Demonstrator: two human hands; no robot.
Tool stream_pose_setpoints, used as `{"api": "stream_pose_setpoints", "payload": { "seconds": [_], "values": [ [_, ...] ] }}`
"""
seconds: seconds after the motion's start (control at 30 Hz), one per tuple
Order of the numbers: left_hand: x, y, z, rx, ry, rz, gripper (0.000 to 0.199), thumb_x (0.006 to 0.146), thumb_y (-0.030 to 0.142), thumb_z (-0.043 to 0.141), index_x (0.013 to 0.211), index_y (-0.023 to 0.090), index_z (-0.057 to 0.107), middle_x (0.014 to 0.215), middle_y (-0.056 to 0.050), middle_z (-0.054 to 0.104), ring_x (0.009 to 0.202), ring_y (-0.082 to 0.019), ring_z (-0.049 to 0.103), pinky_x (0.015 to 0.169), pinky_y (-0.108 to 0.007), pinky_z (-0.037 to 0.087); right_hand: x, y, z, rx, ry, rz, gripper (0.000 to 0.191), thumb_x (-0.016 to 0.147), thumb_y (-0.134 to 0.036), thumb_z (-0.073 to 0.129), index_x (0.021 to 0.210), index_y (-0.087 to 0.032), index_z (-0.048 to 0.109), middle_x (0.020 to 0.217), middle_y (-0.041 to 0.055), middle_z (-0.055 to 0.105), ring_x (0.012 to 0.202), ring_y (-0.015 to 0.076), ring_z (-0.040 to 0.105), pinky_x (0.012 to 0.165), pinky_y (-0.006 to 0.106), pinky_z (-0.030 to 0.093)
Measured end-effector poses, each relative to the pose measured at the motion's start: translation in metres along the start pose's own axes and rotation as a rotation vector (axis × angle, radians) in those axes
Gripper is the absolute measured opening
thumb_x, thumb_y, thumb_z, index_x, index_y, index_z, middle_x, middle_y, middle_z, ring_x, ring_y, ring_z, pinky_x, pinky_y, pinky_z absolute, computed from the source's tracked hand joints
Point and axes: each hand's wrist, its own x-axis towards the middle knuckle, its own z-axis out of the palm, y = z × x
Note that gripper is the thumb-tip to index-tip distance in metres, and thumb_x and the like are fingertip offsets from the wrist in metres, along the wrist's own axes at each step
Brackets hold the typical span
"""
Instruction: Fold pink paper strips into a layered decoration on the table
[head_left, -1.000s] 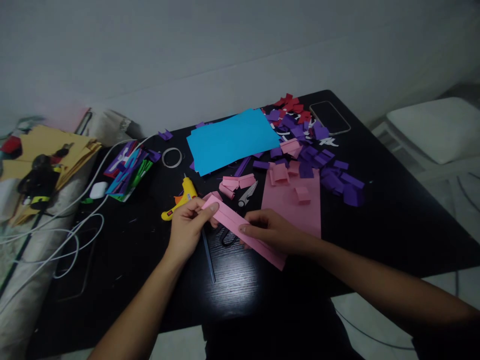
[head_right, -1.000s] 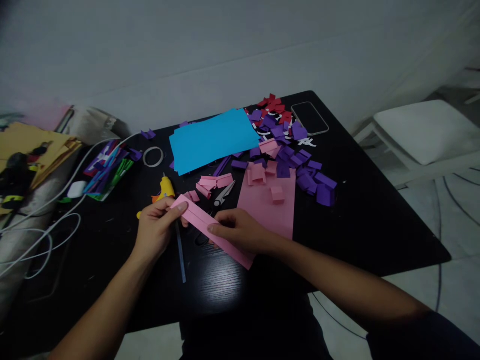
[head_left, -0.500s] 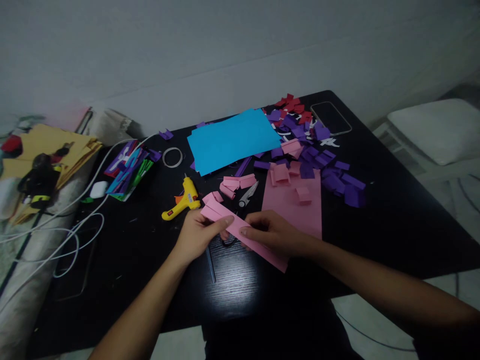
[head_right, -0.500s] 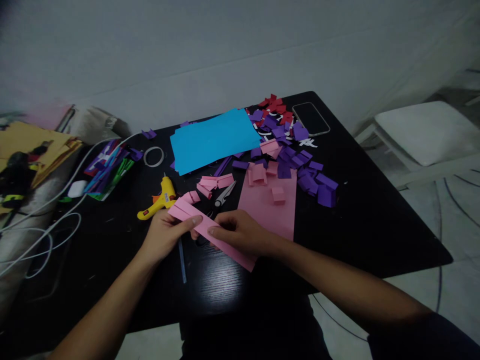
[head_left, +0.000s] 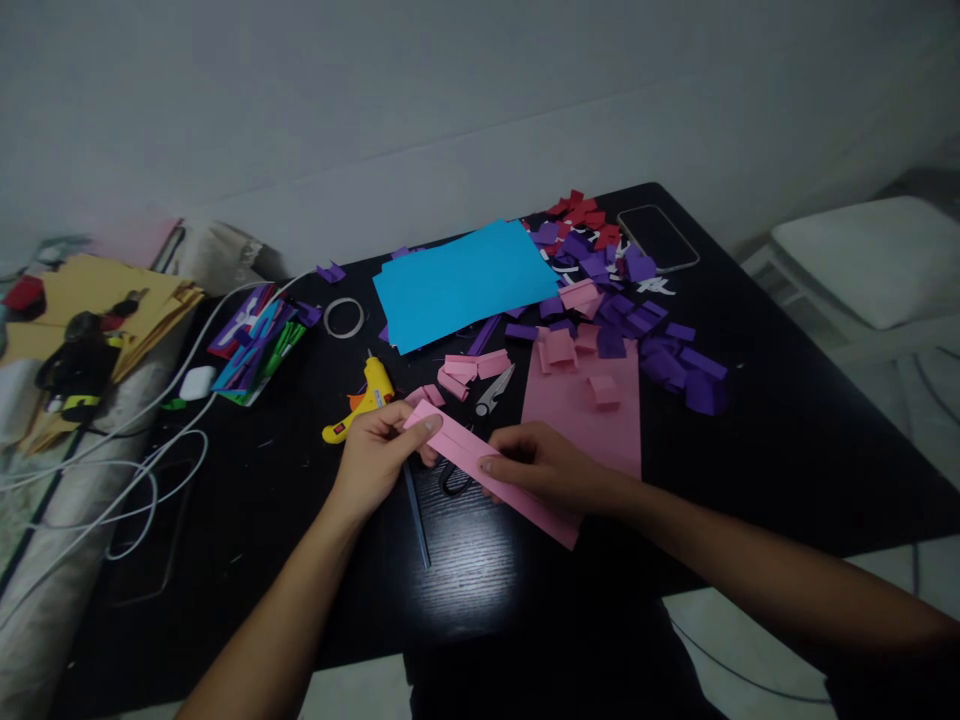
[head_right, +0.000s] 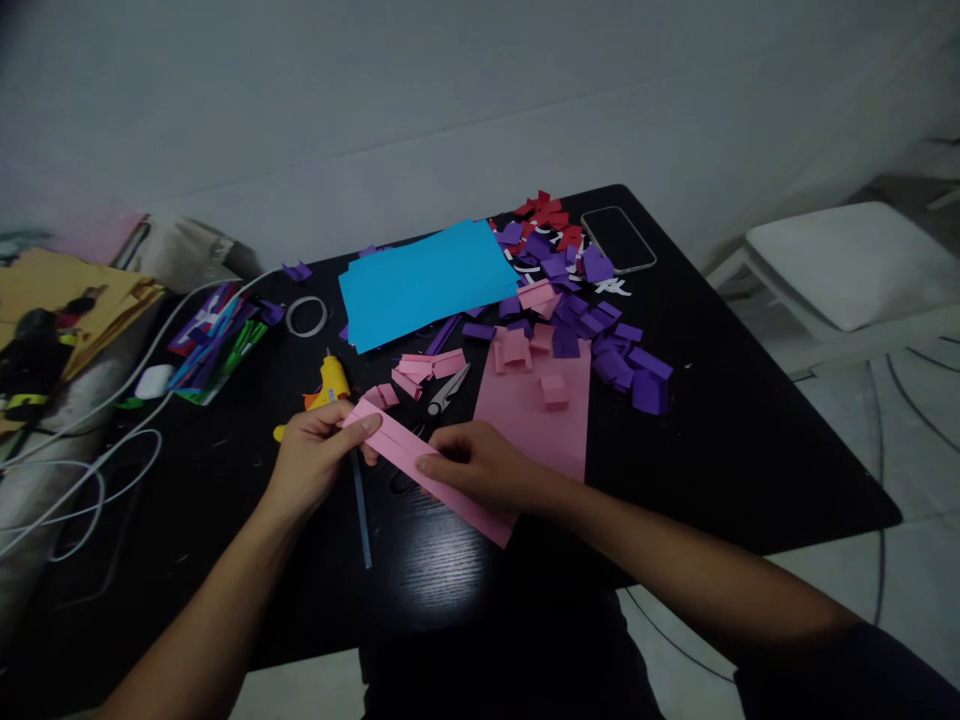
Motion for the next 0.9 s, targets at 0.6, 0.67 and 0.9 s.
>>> {"api": "stream_pose_setpoints", "payload": {
  "seconds": [0.6,0.67,0.9],
  "values": [
    [-0.0001,0.0017,-0.0038,0.055,-0.019,0.017,0.028,0.086,0.032,0.077,0.062,0.018,0.070,0.057,-0.001,0.071,0.055,-0.013,0.064,0.061,-0.025,0.051,-0.0002,-0.0021,-0.0006,0.023,-0.006,0.026,0.028,0.089,-0.033,0.067,0.068,-0.016,0.060,0.065,-0.0036,0.052,0.061,0.0111,0.045,0.058,0.026,0.031],
    [-0.0001,0.0021,-0.0039,0.057,-0.022,0.017,0.029,0.086,0.032,0.077,0.062,0.018,0.070,0.056,-0.001,0.070,0.054,-0.014,0.064,0.060,-0.025,0.052,-0.0006,-0.0027,-0.0005,0.025,-0.009,0.026,0.027,0.090,-0.033,0.066,0.069,-0.016,0.061,0.066,-0.0031,0.054,0.063,0.0114,0.047,0.059,0.026,0.032],
    [-0.0002,0.0013,-0.0047,0.040,-0.027,0.015,0.026,0.085,0.032,0.079,0.065,0.018,0.070,0.056,0.000,0.070,0.053,-0.013,0.064,0.059,-0.025,0.052,-0.0006,-0.0021,-0.0009,0.015,-0.002,0.022,0.032,0.089,-0.034,0.067,0.064,-0.017,0.056,0.062,-0.0050,0.045,0.060,0.0104,0.041,0.058,0.025,0.029]
  ]
}}
